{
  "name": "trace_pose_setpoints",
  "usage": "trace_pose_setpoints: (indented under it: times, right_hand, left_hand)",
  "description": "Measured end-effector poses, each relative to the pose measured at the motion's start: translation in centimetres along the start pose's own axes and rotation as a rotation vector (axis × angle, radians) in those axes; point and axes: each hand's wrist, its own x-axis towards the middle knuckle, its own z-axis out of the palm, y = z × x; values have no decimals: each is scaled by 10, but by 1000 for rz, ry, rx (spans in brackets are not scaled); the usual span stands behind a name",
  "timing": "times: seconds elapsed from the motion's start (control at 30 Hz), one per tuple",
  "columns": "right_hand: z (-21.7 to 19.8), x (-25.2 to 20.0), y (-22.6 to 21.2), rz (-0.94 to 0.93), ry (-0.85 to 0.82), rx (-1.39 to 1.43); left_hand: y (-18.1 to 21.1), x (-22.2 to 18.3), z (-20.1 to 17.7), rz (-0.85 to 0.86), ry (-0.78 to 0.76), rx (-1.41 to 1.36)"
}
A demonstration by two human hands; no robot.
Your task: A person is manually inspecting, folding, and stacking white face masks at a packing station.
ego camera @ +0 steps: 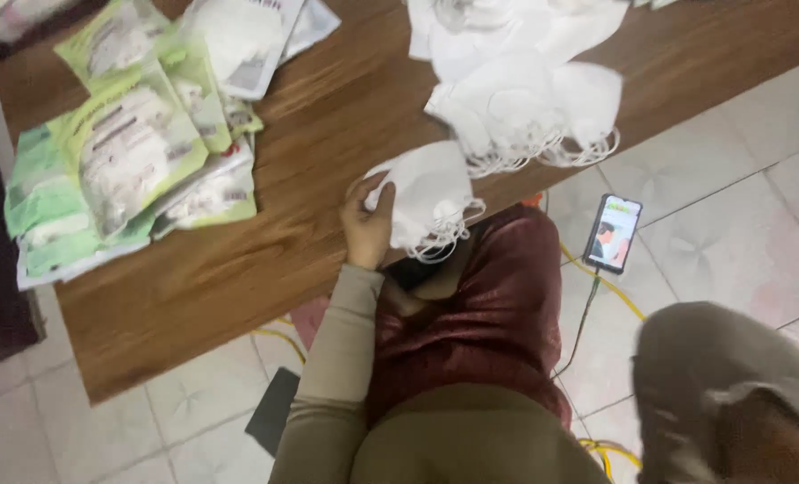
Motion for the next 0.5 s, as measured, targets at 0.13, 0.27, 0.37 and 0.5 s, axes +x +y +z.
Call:
trace_pose_setpoints:
  times: [0.13,0.27,0.37,0.5]
  right_hand:
    - [9,14,22,-14,27,-21]
    - [10,17,47,7,89,-57]
    - [1,28,71,2,157,-111]
    - [-7,29,109,19,212,-165]
  left_hand:
    - [-7,1,0,16,16,8]
    - [-6,-1,-3,23,-3,8]
    - [-5,5,-2,34,-23,12]
    - [-11,2,-6,114,-56,23]
